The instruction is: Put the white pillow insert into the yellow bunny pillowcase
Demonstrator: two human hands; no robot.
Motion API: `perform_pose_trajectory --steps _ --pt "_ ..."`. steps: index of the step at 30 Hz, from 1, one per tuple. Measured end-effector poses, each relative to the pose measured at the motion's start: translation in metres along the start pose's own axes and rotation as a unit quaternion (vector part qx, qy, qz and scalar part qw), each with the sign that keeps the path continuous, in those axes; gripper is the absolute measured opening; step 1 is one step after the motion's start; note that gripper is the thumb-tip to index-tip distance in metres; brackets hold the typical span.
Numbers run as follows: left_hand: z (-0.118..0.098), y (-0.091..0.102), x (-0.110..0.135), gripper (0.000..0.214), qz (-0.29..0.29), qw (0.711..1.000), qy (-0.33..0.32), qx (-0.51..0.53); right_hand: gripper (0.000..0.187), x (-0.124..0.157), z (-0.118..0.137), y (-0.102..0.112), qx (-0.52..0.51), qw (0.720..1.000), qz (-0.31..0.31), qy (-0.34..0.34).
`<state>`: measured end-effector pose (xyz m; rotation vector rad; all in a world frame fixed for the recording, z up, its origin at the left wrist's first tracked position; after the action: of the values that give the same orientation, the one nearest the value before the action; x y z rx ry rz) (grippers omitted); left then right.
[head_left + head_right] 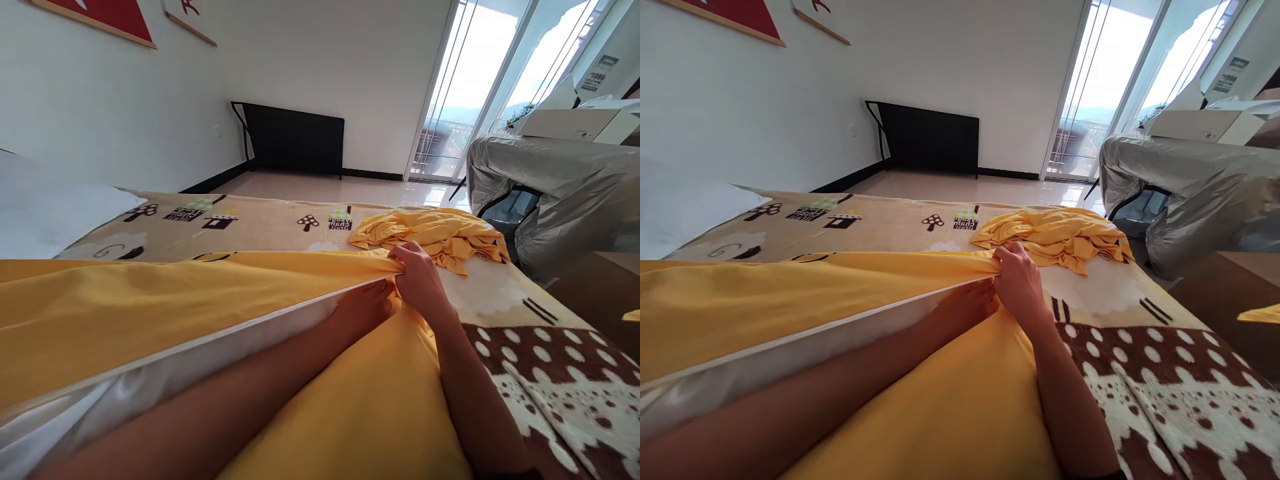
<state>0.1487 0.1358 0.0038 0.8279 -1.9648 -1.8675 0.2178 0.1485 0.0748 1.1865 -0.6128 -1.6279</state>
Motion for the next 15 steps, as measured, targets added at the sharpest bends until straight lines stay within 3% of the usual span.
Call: perform_pose_trajectory --steps 6,9,15 --pt "0.004 -0.003 -0.005 0.029 -0.005 1.000 -0.005 0.013 0.030 -0.008 -0.007 -0.013 -0.118 0.993 0.015 0.020" --pt "0.008 0.005 -0.005 0.032 -0.010 0.999 -0.006 0.042 0.026 -0.011 -0.009 -0.020 -0.179 0.983 0.019 0.026" --pt "0.038 0.018 -0.005 0.042 -0.071 0.991 0.083 0.083 0.026 -0.019 -0.015 -0.032 -0.280 0.958 0.027 0.052"
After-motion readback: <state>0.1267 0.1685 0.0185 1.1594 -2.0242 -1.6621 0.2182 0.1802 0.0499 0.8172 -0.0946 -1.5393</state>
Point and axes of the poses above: each hand's wrist, its own x-axis away from the middle knuckle, its own y-axis out of the back of the hand, z = x × y, the point moved 8 cm from there along -x, towards the middle knuckle, and after that the axes turned 4 degrees about -y, right-handed, at the moved point
